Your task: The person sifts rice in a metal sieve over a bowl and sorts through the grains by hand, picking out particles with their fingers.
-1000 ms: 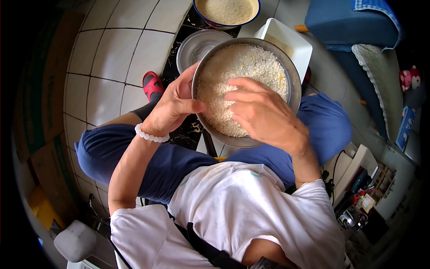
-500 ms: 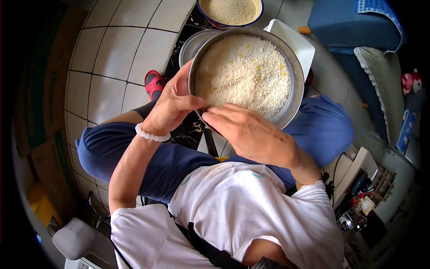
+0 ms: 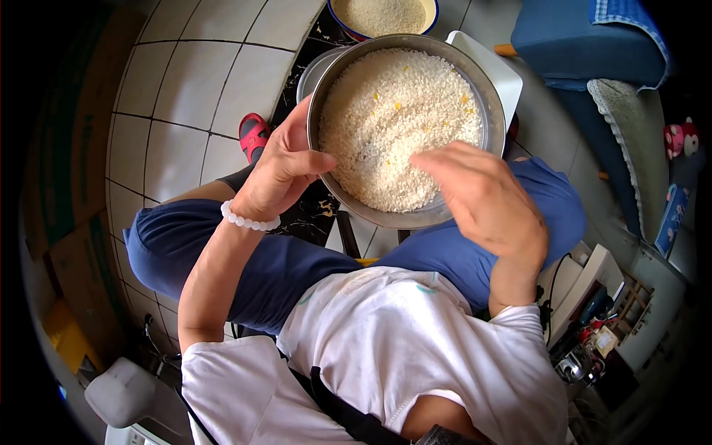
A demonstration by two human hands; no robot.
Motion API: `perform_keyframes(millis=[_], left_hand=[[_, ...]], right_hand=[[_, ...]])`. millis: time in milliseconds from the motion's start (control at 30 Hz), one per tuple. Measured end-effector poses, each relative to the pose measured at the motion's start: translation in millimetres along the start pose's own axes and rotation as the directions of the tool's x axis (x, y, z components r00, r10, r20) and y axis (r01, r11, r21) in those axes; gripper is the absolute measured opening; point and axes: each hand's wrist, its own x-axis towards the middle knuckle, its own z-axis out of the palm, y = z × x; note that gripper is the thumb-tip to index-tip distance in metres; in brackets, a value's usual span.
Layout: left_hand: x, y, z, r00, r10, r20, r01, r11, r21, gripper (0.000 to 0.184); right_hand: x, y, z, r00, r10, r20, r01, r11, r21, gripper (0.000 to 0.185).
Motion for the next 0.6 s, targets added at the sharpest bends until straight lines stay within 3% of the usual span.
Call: perform_keyframes(millis=[33, 100, 233, 300, 333, 400, 433, 600], left_hand=[[0, 0, 0, 1.0, 0.003, -0.007, -0.003, 1.0, -0.002, 0.084], [0, -1, 0, 1.0, 0.006, -0.012, -0.006, 1.0, -0.004, 0.083], [0, -3, -1, 1.0, 0.003, 0.016, -0.002, 0.999, -0.051, 0.083], [0, -3, -1, 1.0, 0.017, 0.018, -0.015, 0.998, -0.061, 0.083], [0, -2, -2, 1.0, 0.012, 0.015, -0.011, 0.998, -0.055, 0.083], [-1, -1, -2, 1.0, 0.008, 0.012, -0.007, 0.999, -0.051, 0.082], [-1, -1, -1, 1.0, 0.018, 0.005, -0.018, 0.999, -0.047, 0.082], [-1, 0, -1, 1.0, -0.016, -0.01, 0.015, 0.999, -0.046, 0.082]], right_hand=[[-1, -2, 2, 1.0, 0.001, -0.001, -0.001, 1.0, 0.0, 0.027], [0, -6, 12, 0.968, -0.048, 0.248, 0.025, 0.995, 0.096, 0.022], [5, -5, 22, 0.961, -0.018, 0.275, -0.007, 0.996, 0.089, 0.018], [9, -3, 21, 0.997, -0.025, -0.069, 0.025, 1.0, 0.001, 0.023], [11, -1, 19, 0.997, -0.026, -0.068, 0.026, 1.0, 0.001, 0.023], [8, 6, 11, 0.966, -0.057, -0.253, 0.005, 0.98, -0.201, 0.031], [5, 6, 4, 0.971, -0.016, -0.24, -0.034, 0.978, -0.204, 0.039], [-1, 5, -4, 0.95, 0.052, -0.309, -0.101, 0.984, -0.146, 0.04]])
